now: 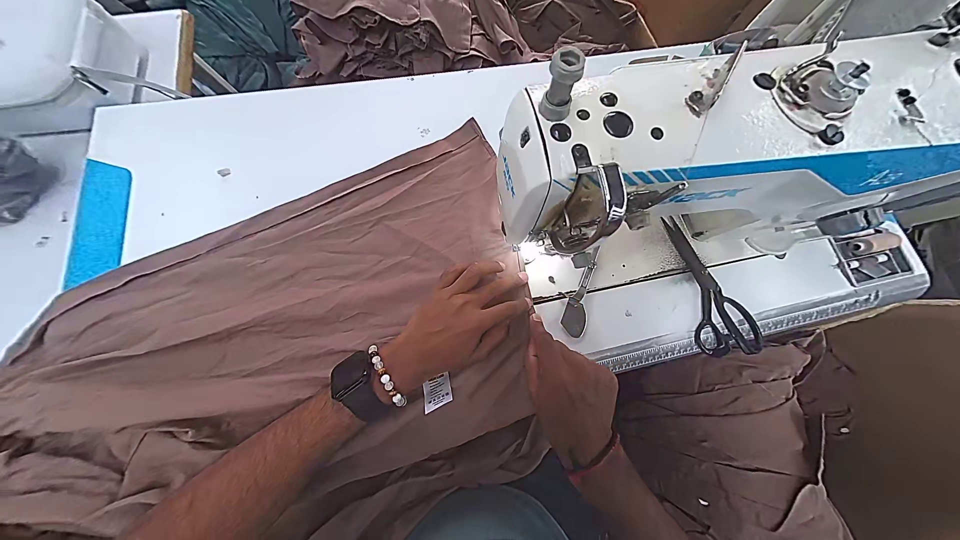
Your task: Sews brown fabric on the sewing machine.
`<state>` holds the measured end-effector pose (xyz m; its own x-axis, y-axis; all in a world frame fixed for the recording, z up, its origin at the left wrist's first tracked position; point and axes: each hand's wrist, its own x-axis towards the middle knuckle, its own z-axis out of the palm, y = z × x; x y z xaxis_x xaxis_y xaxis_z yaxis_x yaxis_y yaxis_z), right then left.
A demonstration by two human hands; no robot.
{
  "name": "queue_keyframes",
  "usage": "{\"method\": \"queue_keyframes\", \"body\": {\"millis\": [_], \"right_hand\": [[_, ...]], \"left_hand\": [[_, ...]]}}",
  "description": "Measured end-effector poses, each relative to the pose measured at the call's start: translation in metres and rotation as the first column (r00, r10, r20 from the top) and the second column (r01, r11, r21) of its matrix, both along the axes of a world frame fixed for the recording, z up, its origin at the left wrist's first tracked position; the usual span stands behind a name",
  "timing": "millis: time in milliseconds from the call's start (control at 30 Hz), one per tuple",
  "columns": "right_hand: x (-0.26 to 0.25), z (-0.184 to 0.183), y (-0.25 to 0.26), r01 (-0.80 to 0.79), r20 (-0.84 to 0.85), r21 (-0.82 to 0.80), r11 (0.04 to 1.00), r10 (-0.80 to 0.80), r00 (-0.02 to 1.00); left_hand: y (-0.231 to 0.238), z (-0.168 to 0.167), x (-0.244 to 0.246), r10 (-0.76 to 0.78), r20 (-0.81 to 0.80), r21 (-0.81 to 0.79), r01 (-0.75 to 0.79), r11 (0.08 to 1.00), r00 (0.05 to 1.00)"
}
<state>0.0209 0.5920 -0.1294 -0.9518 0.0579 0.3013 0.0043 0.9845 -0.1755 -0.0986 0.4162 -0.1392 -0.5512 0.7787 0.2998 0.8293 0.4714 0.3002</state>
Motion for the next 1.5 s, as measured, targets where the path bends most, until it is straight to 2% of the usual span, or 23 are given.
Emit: {"method": "queue_keyframes", "body": {"millis": [167,367,633,667,733,833,867,933,1000,1067,1133,1200,1267,1333,1400,1500], "right_hand": [[-0.005,0.004,0.005,-0.018,0.041,0.04,0.999,0.017,0.999],[-0.045,0.009,0.007,-0.009,0.087,0.091,0.996,0.001,0.996],[-0.084,0.008,-0.003,0.028,0.102,0.121,0.992,-0.04,0.994],[-0.086,0.006,-0.004,0.044,0.082,0.121,0.992,-0.054,0.995],[-0.086,0.001,-0.006,0.069,0.028,0.112,0.991,-0.072,0.997],[-0.073,-0.006,-0.009,0.111,-0.056,0.031,0.993,-0.109,0.992],[-0.072,-0.006,-0.007,0.123,-0.074,-0.005,0.992,-0.123,0.99],[-0.07,-0.003,-0.005,0.151,-0.03,-0.063,0.986,-0.154,0.988],[-0.072,0.009,-0.004,0.192,0.083,-0.082,0.978,-0.185,0.979],[-0.074,0.018,-0.003,0.222,0.174,-0.131,0.966,-0.198,0.965],[-0.071,0.017,-0.001,0.208,0.167,-0.234,0.95,-0.171,0.971],[-0.068,0.013,0.001,0.193,0.185,-0.319,0.928,-0.139,0.973],[-0.064,0.01,0.0,0.185,0.182,-0.326,0.927,-0.13,0.975],[-0.058,0.007,-0.001,0.134,0.108,-0.266,0.955,-0.108,0.988],[-0.053,0.005,-0.004,0.09,0.044,-0.167,0.982,-0.083,0.996],[-0.056,0.005,-0.008,0.101,0.044,-0.088,0.991,-0.098,0.994]], "left_hand": [[0.0,0.001,-0.007,-0.003,-0.025,-0.025,0.003,1.0,1.0],[0.001,-0.001,-0.035,0.066,-0.109,-0.009,-0.067,0.998,0.992],[-0.014,0.007,-0.104,-0.161,-0.229,-0.071,0.148,0.986,0.96],[-0.013,0.011,-0.102,-0.145,-0.233,-0.1,0.125,0.987,0.962],[-0.007,0.026,-0.075,-0.004,-0.236,-0.176,-0.038,0.984,0.972],[0.0,0.024,0.005,0.365,-0.228,-0.26,-0.417,0.871,0.903],[-0.005,0.016,0.019,0.443,-0.191,-0.289,-0.481,0.828,0.876],[-0.032,0.0,0.015,0.443,-0.024,-0.29,-0.431,0.855,0.896],[-0.061,-0.004,-0.023,0.29,0.021,-0.264,-0.274,0.925,0.957],[-0.073,0.006,-0.053,0.196,0.052,-0.313,-0.17,0.934,0.979],[-0.06,0.024,-0.058,0.187,0.122,-0.302,-0.143,0.942,0.975],[-0.034,0.033,-0.046,0.179,0.213,-0.068,-0.168,0.983,0.96],[-0.011,0.023,-0.032,0.156,0.273,0.116,-0.193,0.974,0.949],[-0.002,0.006,-0.027,0.143,0.228,0.116,-0.173,0.978,0.963],[-0.004,-0.001,-0.03,0.134,0.112,0.038,-0.139,0.99,0.985],[-0.006,-0.003,-0.037,0.147,0.039,-0.037,-0.145,0.989,0.988]]}}
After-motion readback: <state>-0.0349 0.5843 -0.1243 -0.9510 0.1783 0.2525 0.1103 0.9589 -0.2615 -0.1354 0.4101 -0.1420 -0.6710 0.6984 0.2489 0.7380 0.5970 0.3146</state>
